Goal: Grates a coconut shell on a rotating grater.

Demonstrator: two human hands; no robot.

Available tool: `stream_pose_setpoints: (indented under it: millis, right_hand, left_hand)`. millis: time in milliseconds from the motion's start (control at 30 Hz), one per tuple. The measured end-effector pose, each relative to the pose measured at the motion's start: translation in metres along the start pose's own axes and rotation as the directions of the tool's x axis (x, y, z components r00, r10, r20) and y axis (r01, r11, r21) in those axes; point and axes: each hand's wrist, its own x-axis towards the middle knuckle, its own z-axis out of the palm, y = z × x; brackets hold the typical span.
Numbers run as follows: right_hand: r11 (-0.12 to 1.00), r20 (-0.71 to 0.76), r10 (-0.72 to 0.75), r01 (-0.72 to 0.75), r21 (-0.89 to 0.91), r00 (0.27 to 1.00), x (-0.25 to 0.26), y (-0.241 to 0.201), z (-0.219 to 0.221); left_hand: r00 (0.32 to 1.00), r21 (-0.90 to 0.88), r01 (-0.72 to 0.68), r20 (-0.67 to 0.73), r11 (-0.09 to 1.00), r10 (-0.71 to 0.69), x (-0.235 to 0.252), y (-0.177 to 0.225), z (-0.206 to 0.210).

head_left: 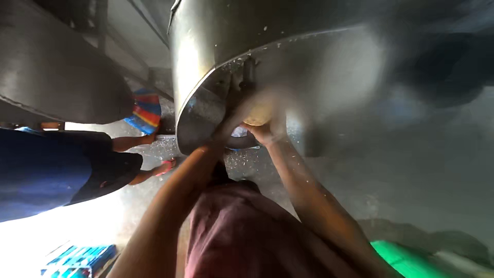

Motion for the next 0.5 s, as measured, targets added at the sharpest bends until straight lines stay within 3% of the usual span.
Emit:
stream_pose_setpoints:
  millis: [67,133,200,267,400,500]
  right_hand:
    - [0.999,0.029,0.007,-0.008,0.053,1.0,0.003,0.0,-0.005]
    - [1.0,-0.012,0.012,-0.012,0.019,1.0,0.004,-0.003,0.001]
    - [1.0,-0.096,0.031,-0.031,0.002,0.995,0.003,-0.003,0.009]
    - [0.999,-0.127,0.032,-0.035,-0.022,0.991,0.005,-0.002,0.006]
    - [0.997,0.002,0.023,-0.023,-0.074,1.0,0.025,0.003,-0.016]
    - [1.0,0.045,0.004,-0.004,-0.018,0.999,0.004,-0.006,-0.002]
  left_hand:
    - [0.996,-0.12,0.06,0.068,0.991,-0.052,-0.016,0.009,-0.005]
    - [0.999,0.026,0.045,0.017,0.999,-0.046,-0.027,0.027,-0.008]
    - [0.996,0.121,-0.028,-0.084,0.992,0.038,-0.019,0.015,-0.001]
    - [0.991,0.1,-0.066,-0.105,0.993,0.077,-0.012,0.001,0.01]
    - [0.999,-0.171,-0.033,-0.027,0.985,0.028,-0.02,0.008,0.0]
    - [0.991,-0.408,-0.055,0.091,0.911,0.101,-0.021,0.007,-0.009]
